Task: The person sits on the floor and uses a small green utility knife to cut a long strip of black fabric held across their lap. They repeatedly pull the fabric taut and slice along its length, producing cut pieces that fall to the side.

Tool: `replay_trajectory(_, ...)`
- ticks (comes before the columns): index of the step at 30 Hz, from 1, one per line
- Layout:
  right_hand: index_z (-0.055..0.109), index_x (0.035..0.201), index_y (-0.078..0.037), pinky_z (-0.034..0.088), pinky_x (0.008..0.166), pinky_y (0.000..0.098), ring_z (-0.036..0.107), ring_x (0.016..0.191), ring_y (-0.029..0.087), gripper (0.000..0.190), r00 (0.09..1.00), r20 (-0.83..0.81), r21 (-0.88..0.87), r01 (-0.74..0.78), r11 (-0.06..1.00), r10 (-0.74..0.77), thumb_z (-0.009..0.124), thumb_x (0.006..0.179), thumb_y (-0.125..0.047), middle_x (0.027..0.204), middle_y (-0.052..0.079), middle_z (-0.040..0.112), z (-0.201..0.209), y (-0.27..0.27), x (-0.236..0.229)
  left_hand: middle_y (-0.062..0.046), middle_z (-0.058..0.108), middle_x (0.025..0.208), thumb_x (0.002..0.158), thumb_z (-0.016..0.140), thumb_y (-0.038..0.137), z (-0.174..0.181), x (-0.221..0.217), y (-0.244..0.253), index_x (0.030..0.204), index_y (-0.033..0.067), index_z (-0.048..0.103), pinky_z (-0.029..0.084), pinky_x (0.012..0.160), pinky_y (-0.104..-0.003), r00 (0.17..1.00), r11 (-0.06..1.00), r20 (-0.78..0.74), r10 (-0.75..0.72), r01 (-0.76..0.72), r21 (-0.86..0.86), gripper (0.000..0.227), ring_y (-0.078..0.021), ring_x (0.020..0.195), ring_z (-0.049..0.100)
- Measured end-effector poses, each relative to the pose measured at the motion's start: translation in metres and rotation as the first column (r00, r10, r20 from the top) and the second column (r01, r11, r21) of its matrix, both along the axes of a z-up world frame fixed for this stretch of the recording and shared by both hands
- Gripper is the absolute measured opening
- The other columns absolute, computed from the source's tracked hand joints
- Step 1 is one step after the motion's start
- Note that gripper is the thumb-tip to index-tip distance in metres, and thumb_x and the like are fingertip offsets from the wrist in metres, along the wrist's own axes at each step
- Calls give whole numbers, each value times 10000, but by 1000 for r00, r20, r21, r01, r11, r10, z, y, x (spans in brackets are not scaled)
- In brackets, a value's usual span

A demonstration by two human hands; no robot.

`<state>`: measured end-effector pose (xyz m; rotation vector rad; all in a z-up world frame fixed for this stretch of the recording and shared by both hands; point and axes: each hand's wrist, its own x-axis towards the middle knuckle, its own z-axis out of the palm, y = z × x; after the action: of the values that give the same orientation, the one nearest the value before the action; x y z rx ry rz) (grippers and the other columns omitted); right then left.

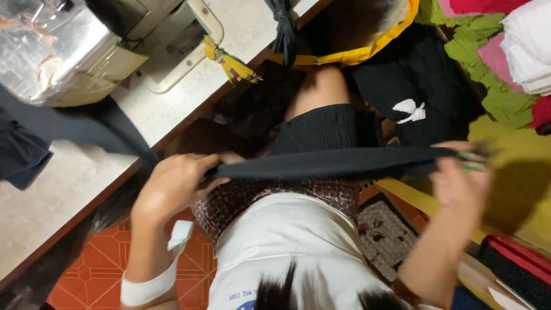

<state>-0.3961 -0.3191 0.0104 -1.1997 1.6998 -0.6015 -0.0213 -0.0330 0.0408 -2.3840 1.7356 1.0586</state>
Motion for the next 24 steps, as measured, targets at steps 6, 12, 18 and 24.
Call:
replay_trajectory(6,509,1049,-110,556,657,335,639,871,175,378,959,-279,-376,-70,924,-41,800,979,-341,1049,81,630,-79,-83,-111,67,578,539,885,620,392,-38,25,9,725,164,645,385,497,-242,818,980,-548,175,-200,13,280,-50,480,518)
replay_trajectory(12,694,901,28,440,624,455,618,687,330,547,629,-671,-91,-595,799,392,737,957,-514,773,184,662,-206,-113,-57,-16,575,640,950,497,495,-143,24,-10,922,153,628,390,618,-232,648,793,-473,597,-565,228,367,-123,596,542)
replay_trajectory(18,688,782,-108,427,585,283,519,590,181,297,870,-454,-380,-386,841,194,872,882,-319,596,62,529,-226,-104,-53,-130,740,919,977,580,357,-136,12,10,1038,141,724,503,886,-394,687,783,-509,518,-621,-40,267,-282,956,686)
replay_trajectory(24,707,806,-58,494,588,463,645,658,408,403,614,-768,-347,-637,688,181,875,867,-419,630,171,619,-227,-111,-51,-138,710,1068,976,606,344,-191,16,18,1129,150,721,468,970,-415,748,804,-457,481,-584,-109,272,-301,1081,638)
